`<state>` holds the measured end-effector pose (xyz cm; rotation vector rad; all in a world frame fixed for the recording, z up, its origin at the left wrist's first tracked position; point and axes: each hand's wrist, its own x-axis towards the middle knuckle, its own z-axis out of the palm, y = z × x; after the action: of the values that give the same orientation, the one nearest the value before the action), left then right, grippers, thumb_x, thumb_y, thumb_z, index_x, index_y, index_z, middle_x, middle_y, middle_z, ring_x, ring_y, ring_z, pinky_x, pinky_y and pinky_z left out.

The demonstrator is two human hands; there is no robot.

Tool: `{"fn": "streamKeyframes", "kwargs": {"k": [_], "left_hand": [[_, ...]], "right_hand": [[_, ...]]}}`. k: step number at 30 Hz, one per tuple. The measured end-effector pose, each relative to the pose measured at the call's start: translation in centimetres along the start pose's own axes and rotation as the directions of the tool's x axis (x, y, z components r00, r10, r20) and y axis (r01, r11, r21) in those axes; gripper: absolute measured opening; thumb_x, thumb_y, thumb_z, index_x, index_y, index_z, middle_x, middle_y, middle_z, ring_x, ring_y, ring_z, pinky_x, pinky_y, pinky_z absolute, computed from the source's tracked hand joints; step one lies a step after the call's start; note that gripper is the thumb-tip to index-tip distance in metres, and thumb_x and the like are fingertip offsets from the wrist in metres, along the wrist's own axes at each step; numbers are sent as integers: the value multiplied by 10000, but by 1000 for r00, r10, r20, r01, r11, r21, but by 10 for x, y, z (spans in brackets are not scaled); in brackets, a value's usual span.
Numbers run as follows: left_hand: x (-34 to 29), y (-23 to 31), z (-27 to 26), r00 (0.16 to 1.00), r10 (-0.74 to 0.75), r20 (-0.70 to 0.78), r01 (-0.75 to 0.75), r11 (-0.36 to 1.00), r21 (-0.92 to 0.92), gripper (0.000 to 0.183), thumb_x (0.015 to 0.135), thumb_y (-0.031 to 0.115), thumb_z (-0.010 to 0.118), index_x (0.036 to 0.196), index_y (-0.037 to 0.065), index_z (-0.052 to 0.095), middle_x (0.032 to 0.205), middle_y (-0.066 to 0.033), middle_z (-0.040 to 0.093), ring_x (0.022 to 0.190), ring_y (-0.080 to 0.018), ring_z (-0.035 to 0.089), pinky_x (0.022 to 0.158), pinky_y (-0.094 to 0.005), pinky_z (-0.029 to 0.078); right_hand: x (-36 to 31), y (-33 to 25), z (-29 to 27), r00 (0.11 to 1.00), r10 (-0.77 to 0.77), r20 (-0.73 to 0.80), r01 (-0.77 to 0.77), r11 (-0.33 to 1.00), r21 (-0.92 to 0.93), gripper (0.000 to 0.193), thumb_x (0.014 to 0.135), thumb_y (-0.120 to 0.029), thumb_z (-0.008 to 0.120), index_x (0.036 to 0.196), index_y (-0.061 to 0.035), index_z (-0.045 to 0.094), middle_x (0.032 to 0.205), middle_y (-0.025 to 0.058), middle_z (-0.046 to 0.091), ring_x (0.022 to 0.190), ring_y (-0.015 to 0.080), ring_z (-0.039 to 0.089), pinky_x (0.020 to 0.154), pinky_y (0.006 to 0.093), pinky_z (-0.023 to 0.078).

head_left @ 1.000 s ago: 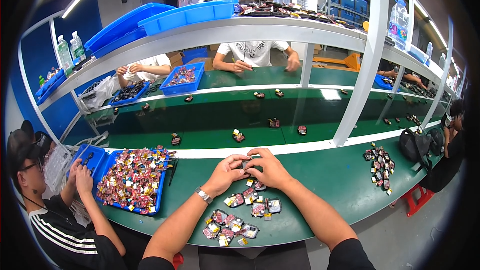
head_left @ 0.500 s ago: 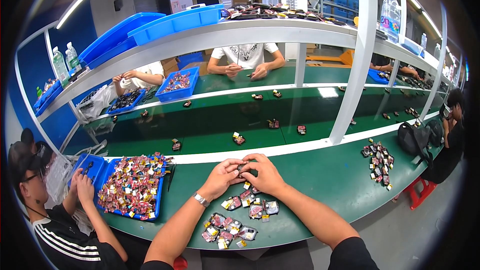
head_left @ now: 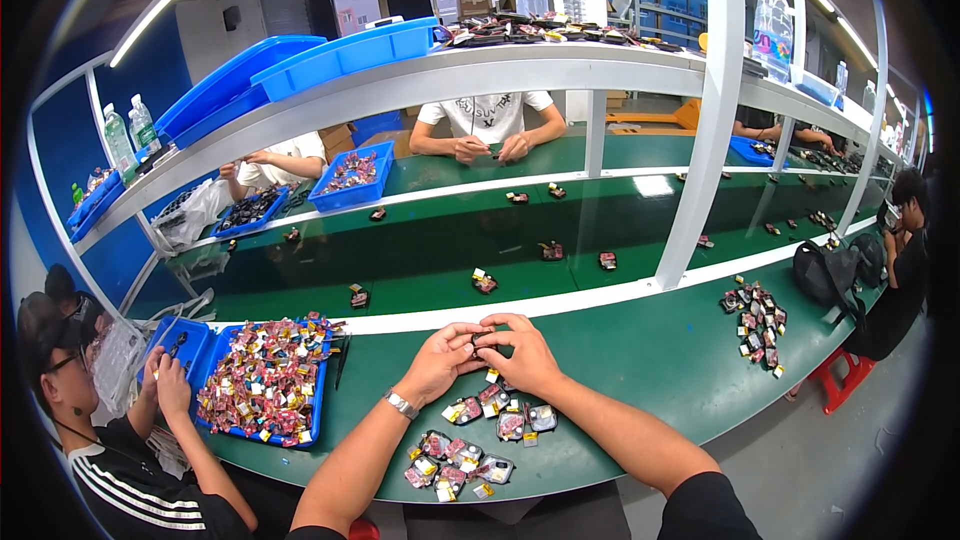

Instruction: The worker is assembling small plastic and electronic components at a factory production line workstation.

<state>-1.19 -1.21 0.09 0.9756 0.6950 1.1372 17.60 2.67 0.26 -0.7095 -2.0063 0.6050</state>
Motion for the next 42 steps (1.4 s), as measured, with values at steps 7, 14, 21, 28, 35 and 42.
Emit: {"fn": "streamKeyframes", "kwargs": {"k": [7,14,21,28,35,42], "left_hand": [[0,-4,-4,997,67,-25,-68,997,-40,296,942,71,585,1219,18,497,1210,-113,593,1134,-206,594,976,-359,519],[-1,0,-3,1000,19,-15,-20,994,-109,314,938,73,596,1232,18,501,1203,-123,599,1132,-211,596,985,-369,514],[0,-5,-4,999,53,-2,-53,996,-77,284,942,66,589,1209,23,502,1179,-121,613,1113,-217,607,996,-390,506],[0,-3,7,994,103,-41,-105,993,-55,261,980,54,512,1237,21,485,1193,-104,602,1106,-184,602,976,-353,518],[1,-6,-1,996,81,-29,-83,994,-65,267,981,60,511,1244,24,481,1176,-95,612,1095,-180,606,974,-349,519],[1,-4,-2,997,72,-31,-75,993,-87,269,976,67,527,1238,27,485,1170,-93,618,1093,-183,608,966,-349,525]], "right_hand": [[2,-9,3,997,-76,-3,76,997,-7,173,777,-82,711,948,-95,728,1223,83,601,1180,289,518,953,388,468],[2,-8,-1,998,-50,-32,49,998,-49,162,763,-68,702,921,-93,732,1211,79,607,1154,281,533,933,374,478],[2,-6,5,999,-27,-22,27,999,33,158,771,-80,698,922,-109,735,1246,72,597,1182,291,525,972,396,455],[4,-9,-3,993,-104,-52,100,992,-74,192,775,-59,691,964,-89,705,1222,86,593,1144,291,545,950,391,469],[5,-16,-3,968,-233,-89,218,963,-157,192,732,-6,700,911,-36,640,1047,92,602,950,276,605,778,350,535],[4,-24,-4,970,-231,-77,210,953,-217,209,736,-18,708,930,-54,639,1038,88,597,924,263,610,749,346,549]]}}
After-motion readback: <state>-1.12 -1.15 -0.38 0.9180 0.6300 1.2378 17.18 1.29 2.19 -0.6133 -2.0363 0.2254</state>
